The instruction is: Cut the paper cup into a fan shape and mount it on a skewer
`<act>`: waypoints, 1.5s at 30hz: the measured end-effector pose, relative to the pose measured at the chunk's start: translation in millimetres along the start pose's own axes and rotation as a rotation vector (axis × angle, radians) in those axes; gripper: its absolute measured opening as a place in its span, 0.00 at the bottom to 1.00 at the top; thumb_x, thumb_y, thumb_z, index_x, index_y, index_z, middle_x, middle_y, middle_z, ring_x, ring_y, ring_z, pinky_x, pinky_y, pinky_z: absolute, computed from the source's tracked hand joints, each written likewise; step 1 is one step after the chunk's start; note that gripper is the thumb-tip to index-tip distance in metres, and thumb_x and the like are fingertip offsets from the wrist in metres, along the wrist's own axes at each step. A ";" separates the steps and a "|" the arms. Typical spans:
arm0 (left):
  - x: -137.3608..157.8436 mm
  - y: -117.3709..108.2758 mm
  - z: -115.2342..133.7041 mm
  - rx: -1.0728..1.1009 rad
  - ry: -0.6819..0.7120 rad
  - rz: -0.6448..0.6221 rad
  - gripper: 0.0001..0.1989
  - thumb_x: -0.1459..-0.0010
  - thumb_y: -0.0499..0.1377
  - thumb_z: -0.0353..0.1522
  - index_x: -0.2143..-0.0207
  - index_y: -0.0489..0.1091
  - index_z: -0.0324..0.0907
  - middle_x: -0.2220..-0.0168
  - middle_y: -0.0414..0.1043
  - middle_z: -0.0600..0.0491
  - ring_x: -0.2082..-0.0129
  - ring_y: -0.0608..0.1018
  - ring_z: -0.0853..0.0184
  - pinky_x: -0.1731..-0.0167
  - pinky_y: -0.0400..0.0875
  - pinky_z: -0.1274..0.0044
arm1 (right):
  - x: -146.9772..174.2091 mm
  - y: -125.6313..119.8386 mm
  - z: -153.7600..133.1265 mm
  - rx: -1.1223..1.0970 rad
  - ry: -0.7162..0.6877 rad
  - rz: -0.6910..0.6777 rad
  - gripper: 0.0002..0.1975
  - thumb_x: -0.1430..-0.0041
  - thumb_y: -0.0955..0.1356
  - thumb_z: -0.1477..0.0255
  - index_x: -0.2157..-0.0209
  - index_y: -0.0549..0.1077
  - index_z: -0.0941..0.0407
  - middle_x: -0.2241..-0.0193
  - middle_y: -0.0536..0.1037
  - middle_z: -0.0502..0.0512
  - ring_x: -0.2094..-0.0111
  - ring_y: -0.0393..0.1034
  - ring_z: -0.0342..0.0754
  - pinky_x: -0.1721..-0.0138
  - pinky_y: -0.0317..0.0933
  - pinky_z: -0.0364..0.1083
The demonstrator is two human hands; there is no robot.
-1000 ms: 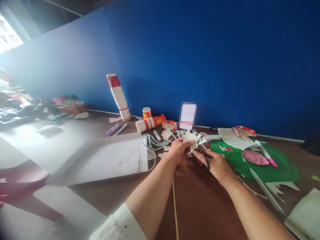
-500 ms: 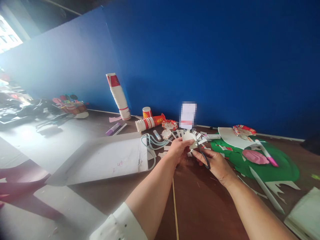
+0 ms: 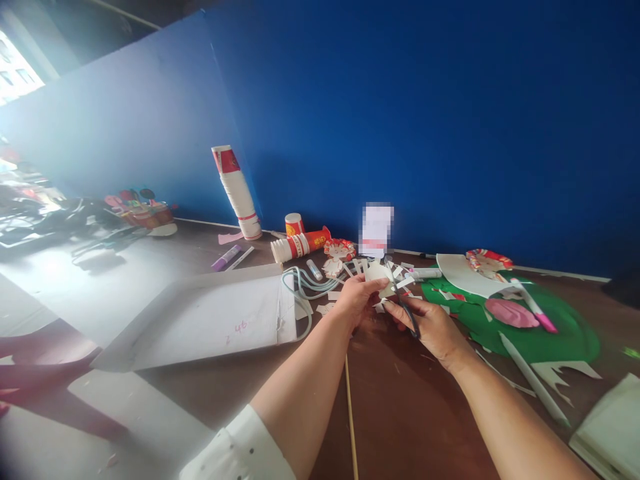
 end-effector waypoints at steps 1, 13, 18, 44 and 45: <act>0.3 0.1 0.3 -0.005 0.003 0.002 0.17 0.65 0.71 0.35 0.73 0.71 0.37 0.78 0.66 0.56 0.80 0.63 0.76 0.77 0.55 0.79 | 0.1 -0.2 0.1 0.008 0.000 0.000 0.21 0.48 0.67 0.48 0.74 0.77 0.51 0.78 0.74 0.50 0.72 0.69 0.51 0.70 0.62 0.46; -3.2 -1.6 -2.1 -0.031 0.024 0.009 0.16 0.64 0.72 0.35 0.73 0.72 0.38 0.76 0.69 0.53 0.80 0.65 0.76 0.76 0.58 0.79 | -1.2 -0.5 4.3 0.049 -0.002 -0.006 0.20 0.46 0.66 0.48 0.72 0.78 0.50 0.79 0.74 0.50 0.73 0.69 0.50 0.72 0.61 0.46; -4.2 -2.2 -3.0 -0.032 0.019 0.002 0.16 0.64 0.71 0.35 0.73 0.72 0.38 0.76 0.69 0.54 0.79 0.64 0.76 0.76 0.58 0.79 | -3.3 -1.5 10.2 0.082 0.034 -0.015 0.20 0.46 0.66 0.49 0.69 0.79 0.49 0.79 0.74 0.49 0.73 0.69 0.50 0.71 0.60 0.46; 0.1 -1.2 2.7 -0.071 0.006 0.016 0.14 0.62 0.69 0.33 0.72 0.72 0.38 0.77 0.67 0.56 0.81 0.63 0.77 0.77 0.56 0.79 | -5.1 -0.3 18.2 0.054 0.055 -0.037 0.18 0.45 0.66 0.50 0.67 0.78 0.49 0.77 0.75 0.49 0.70 0.69 0.51 0.69 0.59 0.47; 0.5 -1.2 2.9 -0.071 0.004 0.017 0.14 0.62 0.69 0.33 0.72 0.73 0.38 0.77 0.67 0.55 0.81 0.63 0.77 0.77 0.57 0.79 | -4.9 -0.3 18.3 0.052 0.049 -0.035 0.18 0.45 0.66 0.50 0.67 0.79 0.49 0.77 0.75 0.49 0.70 0.69 0.51 0.69 0.59 0.47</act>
Point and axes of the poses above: each hand's wrist, its own x-axis away from the middle knuckle, its own y-axis out of the palm, z = x × y, the point moved 1 cm from there along -x, towards the middle knuckle
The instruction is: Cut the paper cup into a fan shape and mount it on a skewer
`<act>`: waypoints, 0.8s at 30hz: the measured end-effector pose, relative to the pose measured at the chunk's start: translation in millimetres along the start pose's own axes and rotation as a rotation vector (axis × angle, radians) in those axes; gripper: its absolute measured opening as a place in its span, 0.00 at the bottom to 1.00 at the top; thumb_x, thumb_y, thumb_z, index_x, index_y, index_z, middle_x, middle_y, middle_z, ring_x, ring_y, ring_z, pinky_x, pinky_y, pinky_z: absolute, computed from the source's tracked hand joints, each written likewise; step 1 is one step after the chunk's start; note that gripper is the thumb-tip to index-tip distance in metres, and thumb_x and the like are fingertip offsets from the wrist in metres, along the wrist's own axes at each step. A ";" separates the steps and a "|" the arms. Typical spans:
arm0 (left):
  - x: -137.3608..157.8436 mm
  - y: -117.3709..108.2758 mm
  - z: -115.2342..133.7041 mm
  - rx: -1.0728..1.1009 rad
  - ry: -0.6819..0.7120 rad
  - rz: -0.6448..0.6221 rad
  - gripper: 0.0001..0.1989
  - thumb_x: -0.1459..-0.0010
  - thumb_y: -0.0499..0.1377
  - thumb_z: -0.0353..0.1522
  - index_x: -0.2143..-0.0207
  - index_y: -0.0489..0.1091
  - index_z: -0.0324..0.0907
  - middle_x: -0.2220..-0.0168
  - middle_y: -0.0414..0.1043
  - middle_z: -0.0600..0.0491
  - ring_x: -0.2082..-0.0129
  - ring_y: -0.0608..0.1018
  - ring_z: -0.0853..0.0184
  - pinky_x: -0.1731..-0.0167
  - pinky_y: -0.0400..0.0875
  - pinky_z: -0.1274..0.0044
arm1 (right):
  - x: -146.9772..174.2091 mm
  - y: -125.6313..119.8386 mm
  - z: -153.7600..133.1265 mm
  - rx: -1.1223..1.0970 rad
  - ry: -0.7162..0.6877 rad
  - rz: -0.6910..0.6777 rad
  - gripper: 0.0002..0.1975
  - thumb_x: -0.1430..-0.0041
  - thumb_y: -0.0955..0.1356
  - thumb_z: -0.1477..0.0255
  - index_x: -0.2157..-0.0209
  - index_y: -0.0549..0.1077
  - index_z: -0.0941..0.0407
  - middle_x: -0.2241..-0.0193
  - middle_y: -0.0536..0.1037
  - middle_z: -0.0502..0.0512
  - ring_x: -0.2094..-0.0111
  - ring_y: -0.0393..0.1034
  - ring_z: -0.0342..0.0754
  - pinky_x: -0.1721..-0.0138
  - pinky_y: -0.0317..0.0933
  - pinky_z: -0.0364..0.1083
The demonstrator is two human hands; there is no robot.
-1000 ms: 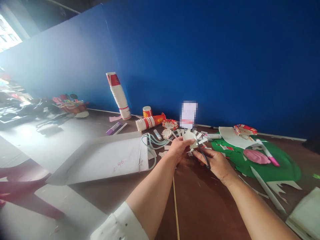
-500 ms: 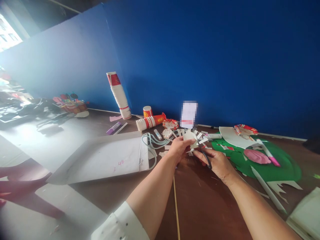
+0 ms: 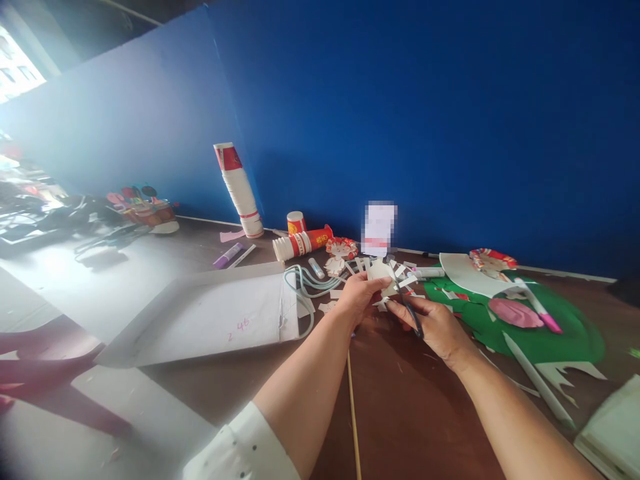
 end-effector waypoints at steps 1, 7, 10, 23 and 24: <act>0.2 0.0 0.0 0.004 -0.001 -0.001 0.14 0.62 0.70 0.34 0.71 0.73 0.38 0.76 0.68 0.55 0.80 0.64 0.77 0.77 0.57 0.79 | 0.2 0.0 0.0 0.003 -0.005 0.002 0.18 0.45 0.66 0.50 0.66 0.79 0.49 0.77 0.75 0.50 0.71 0.69 0.51 0.69 0.59 0.47; -1.8 -0.5 -2.7 0.017 0.004 -0.017 0.12 0.60 0.68 0.32 0.71 0.74 0.38 0.76 0.68 0.55 0.80 0.64 0.76 0.77 0.56 0.80 | 0.4 -0.1 -0.4 0.011 -0.004 0.012 0.19 0.45 0.66 0.50 0.67 0.79 0.49 0.78 0.75 0.49 0.71 0.69 0.50 0.69 0.59 0.47; -2.8 -0.4 -3.4 0.017 0.012 -0.007 0.11 0.59 0.68 0.31 0.71 0.74 0.37 0.76 0.69 0.54 0.79 0.65 0.76 0.76 0.58 0.80 | 0.6 -0.6 -2.3 0.014 0.007 0.018 0.20 0.46 0.67 0.49 0.65 0.79 0.49 0.78 0.75 0.49 0.72 0.69 0.50 0.70 0.59 0.47; -0.7 0.1 -2.4 0.005 0.002 0.016 0.12 0.60 0.69 0.31 0.72 0.72 0.37 0.77 0.67 0.56 0.80 0.64 0.77 0.76 0.58 0.80 | 0.4 -1.3 -5.7 -0.003 0.063 0.019 0.24 0.49 0.68 0.47 0.60 0.81 0.49 0.80 0.73 0.48 0.73 0.67 0.50 0.70 0.57 0.47; -0.6 0.0 -2.3 0.005 0.002 0.014 0.12 0.60 0.69 0.32 0.72 0.72 0.37 0.77 0.68 0.55 0.80 0.64 0.77 0.76 0.58 0.80 | 0.2 -1.1 -5.4 -0.014 0.067 0.020 0.24 0.49 0.68 0.47 0.59 0.81 0.49 0.80 0.73 0.49 0.74 0.67 0.50 0.70 0.57 0.47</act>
Point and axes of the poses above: each hand's wrist, its own x-axis away from the middle knuckle, its own y-axis out of the palm, z = x × y, the point moved 1 cm from there along -x, towards the middle knuckle
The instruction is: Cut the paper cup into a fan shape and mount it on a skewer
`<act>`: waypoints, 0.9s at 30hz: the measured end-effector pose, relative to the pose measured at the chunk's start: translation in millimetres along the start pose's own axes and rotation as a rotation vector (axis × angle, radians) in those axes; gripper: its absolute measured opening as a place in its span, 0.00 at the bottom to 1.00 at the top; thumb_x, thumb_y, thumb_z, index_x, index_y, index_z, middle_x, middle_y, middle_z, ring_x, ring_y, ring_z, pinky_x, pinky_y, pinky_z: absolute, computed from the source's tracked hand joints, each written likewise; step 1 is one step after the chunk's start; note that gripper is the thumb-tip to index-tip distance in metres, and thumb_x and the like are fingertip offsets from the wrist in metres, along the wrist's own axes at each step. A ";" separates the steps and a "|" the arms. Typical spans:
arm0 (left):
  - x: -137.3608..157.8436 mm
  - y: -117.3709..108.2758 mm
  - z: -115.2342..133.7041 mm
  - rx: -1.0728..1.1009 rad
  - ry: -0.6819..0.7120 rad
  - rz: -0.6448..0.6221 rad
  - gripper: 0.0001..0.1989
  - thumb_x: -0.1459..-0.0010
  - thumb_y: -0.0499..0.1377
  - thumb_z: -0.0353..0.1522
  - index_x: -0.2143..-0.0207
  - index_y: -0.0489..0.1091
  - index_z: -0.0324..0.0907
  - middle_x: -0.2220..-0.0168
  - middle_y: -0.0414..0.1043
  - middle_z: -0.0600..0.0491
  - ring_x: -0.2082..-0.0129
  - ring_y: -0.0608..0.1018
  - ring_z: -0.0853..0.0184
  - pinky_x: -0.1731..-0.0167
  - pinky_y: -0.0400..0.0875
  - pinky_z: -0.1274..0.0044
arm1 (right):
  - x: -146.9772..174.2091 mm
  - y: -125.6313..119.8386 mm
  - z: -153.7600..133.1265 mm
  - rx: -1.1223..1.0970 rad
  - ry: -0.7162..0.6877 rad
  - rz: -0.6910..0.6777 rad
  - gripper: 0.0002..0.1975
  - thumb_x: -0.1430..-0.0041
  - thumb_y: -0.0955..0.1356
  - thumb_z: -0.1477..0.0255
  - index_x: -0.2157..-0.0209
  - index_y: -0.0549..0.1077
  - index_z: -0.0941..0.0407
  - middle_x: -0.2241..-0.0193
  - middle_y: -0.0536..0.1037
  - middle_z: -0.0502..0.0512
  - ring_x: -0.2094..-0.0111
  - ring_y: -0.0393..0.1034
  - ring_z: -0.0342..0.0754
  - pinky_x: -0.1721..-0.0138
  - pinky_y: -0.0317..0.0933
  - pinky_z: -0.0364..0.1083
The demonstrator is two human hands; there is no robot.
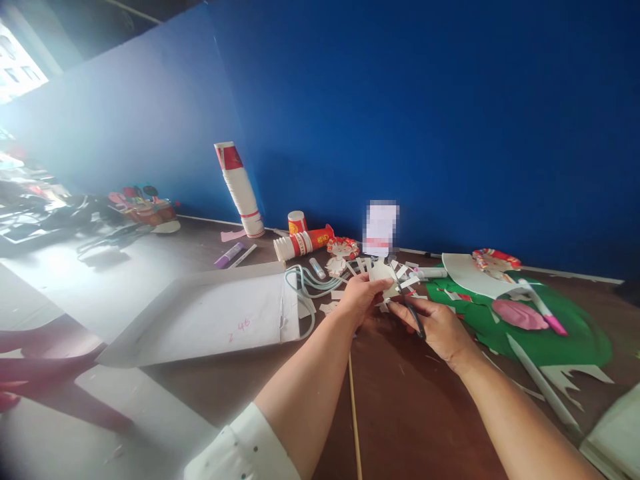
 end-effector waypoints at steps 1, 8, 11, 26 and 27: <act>0.1 0.0 0.2 0.001 0.001 -0.004 0.12 0.60 0.69 0.32 0.72 0.72 0.37 0.77 0.68 0.55 0.80 0.64 0.77 0.76 0.58 0.80 | -0.2 0.3 0.4 -0.010 0.003 0.001 0.25 0.49 0.68 0.47 0.59 0.81 0.49 0.80 0.73 0.49 0.73 0.67 0.49 0.70 0.57 0.47; 2.6 1.1 2.6 0.022 0.010 -0.013 0.11 0.59 0.68 0.31 0.72 0.72 0.37 0.77 0.67 0.56 0.81 0.62 0.77 0.77 0.56 0.80 | -0.8 1.0 5.9 -0.009 -0.022 0.000 0.26 0.48 0.67 0.47 0.57 0.81 0.50 0.79 0.73 0.49 0.73 0.67 0.50 0.70 0.57 0.47; 3.7 1.9 3.9 0.021 0.006 0.006 0.11 0.60 0.68 0.31 0.73 0.71 0.38 0.78 0.66 0.56 0.81 0.63 0.77 0.78 0.56 0.80 | -1.2 0.7 5.4 0.013 -0.050 -0.003 0.25 0.47 0.67 0.47 0.59 0.81 0.50 0.79 0.74 0.50 0.73 0.68 0.50 0.70 0.58 0.48; 3.7 2.3 1.7 0.040 -0.018 0.028 0.13 0.61 0.69 0.32 0.73 0.71 0.38 0.78 0.65 0.56 0.80 0.63 0.76 0.77 0.57 0.79 | 1.0 0.9 -4.6 0.030 -0.076 0.009 0.20 0.48 0.68 0.48 0.70 0.80 0.49 0.80 0.73 0.49 0.74 0.68 0.49 0.72 0.59 0.46; 3.6 2.5 1.2 0.049 -0.021 0.028 0.12 0.61 0.69 0.32 0.73 0.71 0.38 0.78 0.65 0.56 0.80 0.63 0.76 0.77 0.57 0.79 | 1.0 1.0 -4.7 0.022 -0.079 0.012 0.20 0.48 0.68 0.48 0.70 0.80 0.49 0.81 0.73 0.49 0.75 0.68 0.49 0.72 0.59 0.46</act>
Point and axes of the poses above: each hand's wrist, its own x-axis away from the middle knuckle, its own y-axis out of the palm, z = x × y, the point moved 1 cm from there along -x, towards the middle knuckle
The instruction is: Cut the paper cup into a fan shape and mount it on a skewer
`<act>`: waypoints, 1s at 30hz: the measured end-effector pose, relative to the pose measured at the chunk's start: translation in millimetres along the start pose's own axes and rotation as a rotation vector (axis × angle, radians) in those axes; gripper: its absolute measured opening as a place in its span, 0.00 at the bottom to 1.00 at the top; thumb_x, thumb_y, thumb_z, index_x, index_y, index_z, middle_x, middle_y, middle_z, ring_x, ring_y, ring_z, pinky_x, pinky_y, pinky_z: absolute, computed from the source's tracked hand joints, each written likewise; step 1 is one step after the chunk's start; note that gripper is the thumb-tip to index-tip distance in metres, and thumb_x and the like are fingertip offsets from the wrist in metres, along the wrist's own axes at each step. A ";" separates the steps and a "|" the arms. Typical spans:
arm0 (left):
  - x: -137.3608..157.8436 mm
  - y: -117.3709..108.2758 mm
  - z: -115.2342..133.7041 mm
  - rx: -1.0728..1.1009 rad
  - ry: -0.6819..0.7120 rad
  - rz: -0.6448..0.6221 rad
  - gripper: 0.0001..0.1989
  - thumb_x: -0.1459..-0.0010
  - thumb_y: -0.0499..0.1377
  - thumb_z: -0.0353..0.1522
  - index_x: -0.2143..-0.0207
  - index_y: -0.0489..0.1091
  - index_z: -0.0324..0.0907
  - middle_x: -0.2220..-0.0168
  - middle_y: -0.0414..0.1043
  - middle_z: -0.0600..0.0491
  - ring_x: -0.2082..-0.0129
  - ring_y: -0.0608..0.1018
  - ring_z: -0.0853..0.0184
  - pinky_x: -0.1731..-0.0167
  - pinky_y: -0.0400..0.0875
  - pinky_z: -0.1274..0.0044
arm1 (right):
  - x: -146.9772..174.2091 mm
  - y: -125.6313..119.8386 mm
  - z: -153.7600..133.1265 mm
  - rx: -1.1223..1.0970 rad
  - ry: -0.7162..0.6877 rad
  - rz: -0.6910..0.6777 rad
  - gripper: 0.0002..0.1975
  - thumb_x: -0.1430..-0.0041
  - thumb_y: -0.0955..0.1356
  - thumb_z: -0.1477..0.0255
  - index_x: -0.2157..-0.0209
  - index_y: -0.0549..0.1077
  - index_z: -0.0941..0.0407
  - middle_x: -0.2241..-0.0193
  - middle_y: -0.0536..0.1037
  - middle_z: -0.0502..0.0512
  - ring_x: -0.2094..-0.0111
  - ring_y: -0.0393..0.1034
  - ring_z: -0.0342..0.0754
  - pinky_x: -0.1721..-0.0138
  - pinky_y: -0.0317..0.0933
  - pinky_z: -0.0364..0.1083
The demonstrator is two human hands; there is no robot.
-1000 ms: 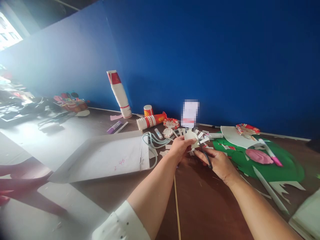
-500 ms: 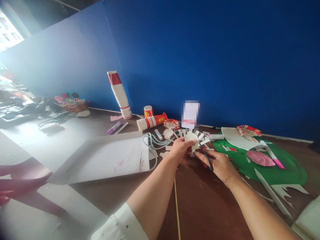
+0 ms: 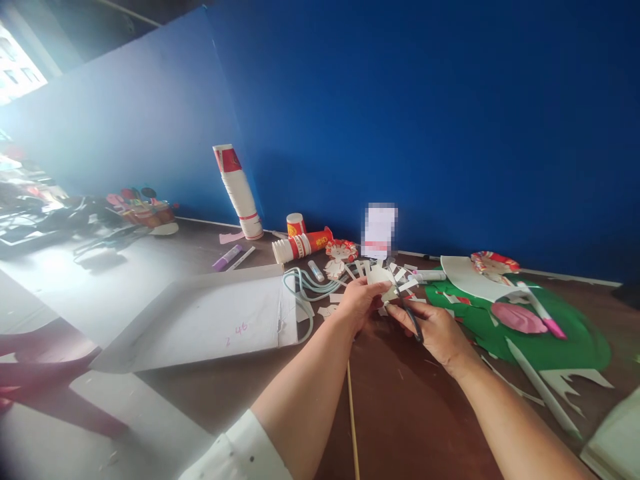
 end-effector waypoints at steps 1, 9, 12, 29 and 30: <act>0.0 0.3 -0.3 0.014 -0.005 -0.002 0.12 0.61 0.69 0.32 0.73 0.71 0.37 0.78 0.65 0.56 0.80 0.63 0.76 0.77 0.57 0.80 | -0.1 0.1 0.1 -0.008 -0.002 0.004 0.20 0.48 0.68 0.48 0.69 0.80 0.49 0.81 0.73 0.49 0.75 0.68 0.49 0.73 0.59 0.46; 1.1 3.4 3.2 0.125 -0.123 0.036 0.12 0.61 0.67 0.27 0.72 0.70 0.38 0.76 0.68 0.54 0.78 0.68 0.73 0.76 0.64 0.79 | -2.2 0.4 7.2 -0.041 -0.038 -0.027 0.21 0.47 0.68 0.50 0.61 0.82 0.50 0.80 0.73 0.50 0.75 0.68 0.50 0.73 0.60 0.47; -0.2 2.8 3.4 0.118 -0.140 0.078 0.10 0.59 0.66 0.29 0.71 0.71 0.38 0.76 0.67 0.54 0.78 0.67 0.73 0.77 0.65 0.79 | -2.6 0.4 9.5 -0.056 -0.009 -0.031 0.21 0.47 0.69 0.52 0.58 0.81 0.48 0.79 0.73 0.49 0.73 0.69 0.50 0.72 0.61 0.47; 5.0 -0.5 6.1 0.052 -0.072 0.029 0.14 0.61 0.70 0.33 0.70 0.73 0.38 0.72 0.73 0.52 0.76 0.69 0.74 0.76 0.62 0.81 | 2.2 -0.6 0.2 -0.058 0.004 0.049 0.22 0.47 0.68 0.49 0.81 0.72 0.52 0.81 0.71 0.50 0.76 0.65 0.48 0.74 0.57 0.45; 5.1 -0.6 5.7 0.047 -0.071 0.026 0.14 0.61 0.70 0.33 0.70 0.73 0.38 0.72 0.72 0.52 0.76 0.69 0.74 0.76 0.62 0.81 | 2.0 -0.8 0.3 -0.062 0.005 0.043 0.22 0.47 0.68 0.49 0.82 0.71 0.52 0.81 0.71 0.50 0.76 0.65 0.47 0.74 0.57 0.45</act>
Point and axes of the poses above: each hand's wrist, its own x-axis away from the middle knuckle, its own y-axis out of the palm, z = x × y, the point moved 1 cm from there along -x, towards the middle knuckle
